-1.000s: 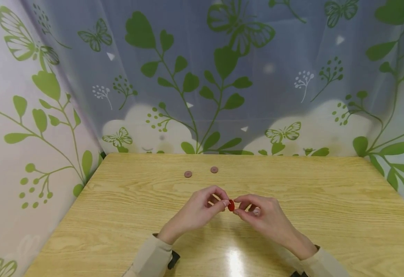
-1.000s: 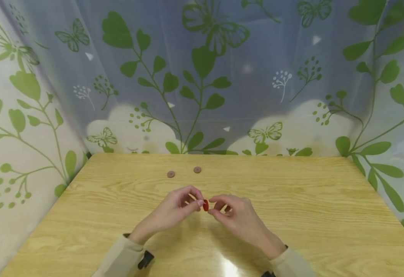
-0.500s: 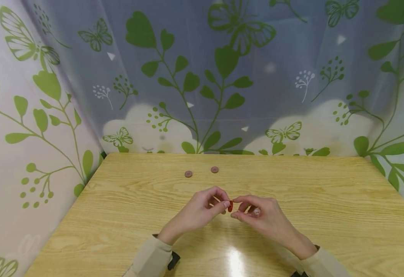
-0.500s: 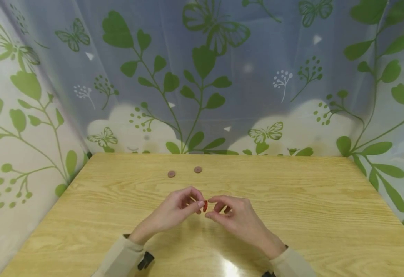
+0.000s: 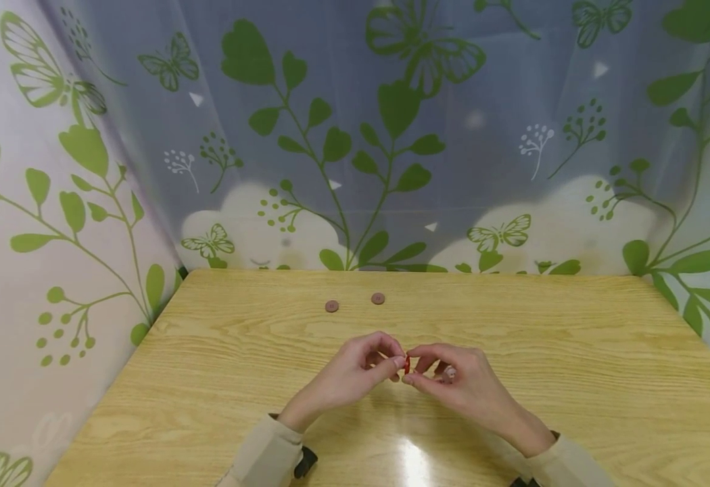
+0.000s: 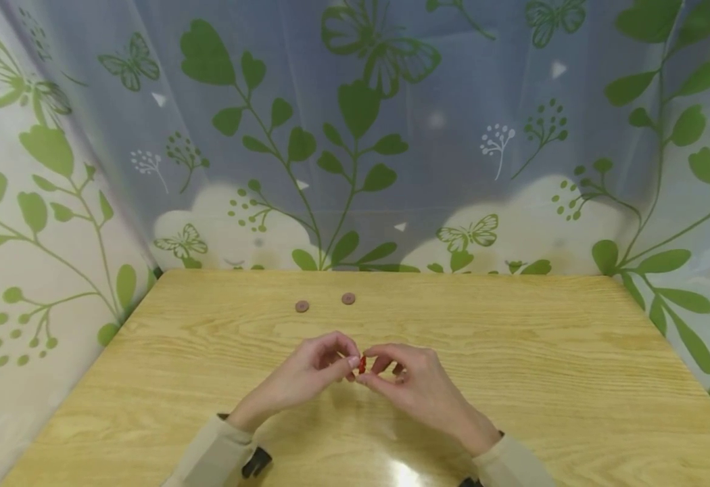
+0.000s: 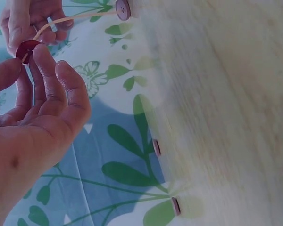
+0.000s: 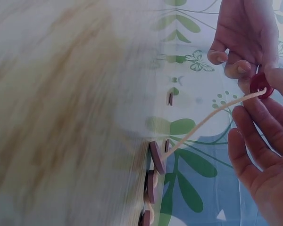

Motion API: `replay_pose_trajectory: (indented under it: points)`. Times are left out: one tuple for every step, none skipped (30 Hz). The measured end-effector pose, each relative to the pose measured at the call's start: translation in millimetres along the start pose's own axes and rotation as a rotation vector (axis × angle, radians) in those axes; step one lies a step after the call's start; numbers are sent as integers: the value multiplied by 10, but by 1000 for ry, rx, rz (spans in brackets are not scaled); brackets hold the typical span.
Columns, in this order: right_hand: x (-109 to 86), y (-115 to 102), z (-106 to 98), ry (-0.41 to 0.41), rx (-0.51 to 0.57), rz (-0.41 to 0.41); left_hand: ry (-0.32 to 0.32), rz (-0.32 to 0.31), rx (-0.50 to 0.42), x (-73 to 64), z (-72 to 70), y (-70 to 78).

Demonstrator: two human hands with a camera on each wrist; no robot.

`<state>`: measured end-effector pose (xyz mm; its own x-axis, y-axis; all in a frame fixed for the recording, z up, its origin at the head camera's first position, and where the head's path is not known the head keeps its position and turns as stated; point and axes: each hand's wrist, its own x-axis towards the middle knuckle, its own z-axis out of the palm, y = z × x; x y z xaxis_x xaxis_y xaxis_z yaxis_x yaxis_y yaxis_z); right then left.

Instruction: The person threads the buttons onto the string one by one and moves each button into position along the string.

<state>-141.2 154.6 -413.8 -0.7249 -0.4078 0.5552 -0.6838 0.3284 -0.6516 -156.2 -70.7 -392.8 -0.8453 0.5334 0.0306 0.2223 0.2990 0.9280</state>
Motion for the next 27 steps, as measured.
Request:
replay_pose_trajectory:
  points:
    - [1, -2, 4, 1, 2, -2, -2, -3, -7, -2, 3, -4]
    - [3, -4, 8, 4, -2, -6, -4, -7, -15, -4, 5, -8]
    - [5, -6, 12, 6, -5, -10, -6, -7, -22, -6, 8, -12]
    - [8, -9, 15, 9, -9, -12, -6, -8, -26, -9, 9, -14]
    - [10, -12, 18, 12, -13, -15, -6, -7, -31, -11, 9, -17]
    - [12, -13, 22, 14, -17, -16, -6, -4, -35, -12, 10, -21]
    - [15, -14, 25, 17, -22, -19, -7, 0, -40, -14, 9, -25]
    - [18, -14, 28, 19, -27, -22, -8, 3, -45, -15, 8, -29]
    - [20, -13, 31, 19, -30, -23, -9, 5, -49, -15, 7, -35]
    - [20, -12, 32, 20, -32, -24, -10, 8, -51, -14, 7, -39]
    - [19, -10, 34, 20, -34, -25, -12, 9, -55, -13, 6, -44]
    - [18, -7, 37, 19, -35, -26, -14, 9, -58, -12, 5, -49]
    - [15, -4, 38, 19, -37, -27, -14, 9, -58, -11, 5, -52]
    - [12, -2, 39, 18, -39, -24, -14, 6, -58, -11, 5, -56]
    - [8, 0, 40, 18, -40, -21, -13, 2, -58, -11, 4, -57]
    - [6, 2, 39, 18, -42, -18, -13, 0, -58, -13, 3, -57]
    - [4, 5, 39, 18, -43, -16, -13, -3, -60, -15, 1, -59]
    - [2, 7, 40, 17, -44, -15, -12, -6, -62, -18, 0, -60]
    - [0, 8, 39, 16, -45, -11, -11, -9, -65, -22, -2, -58]
    - [-1, 8, 39, 15, -45, -8, -11, -14, -69, -25, -5, -58]
    - [-2, 9, 39, 13, -44, -6, -11, -16, -72, -28, -7, -57]
    - [-4, 10, 40, 11, -45, -5, -12, -18, -76, -29, -7, -60]
    - [-5, 10, 41, 9, -45, -3, -13, -20, -81, -31, -8, -64]
    - [-8, 11, 42, 7, -46, -1, -14, -22, -84, -32, -9, -65]
    - [-9, 12, 44, 7, -47, 0, -16, -24, -85, -33, -11, -68]
    - [-11, 13, 45, 5, -46, 2, -18, -25, -84, -34, -13, -72]
    - [-13, 12, 45, 3, -46, 5, -17, -24, -80, -35, -14, -75]
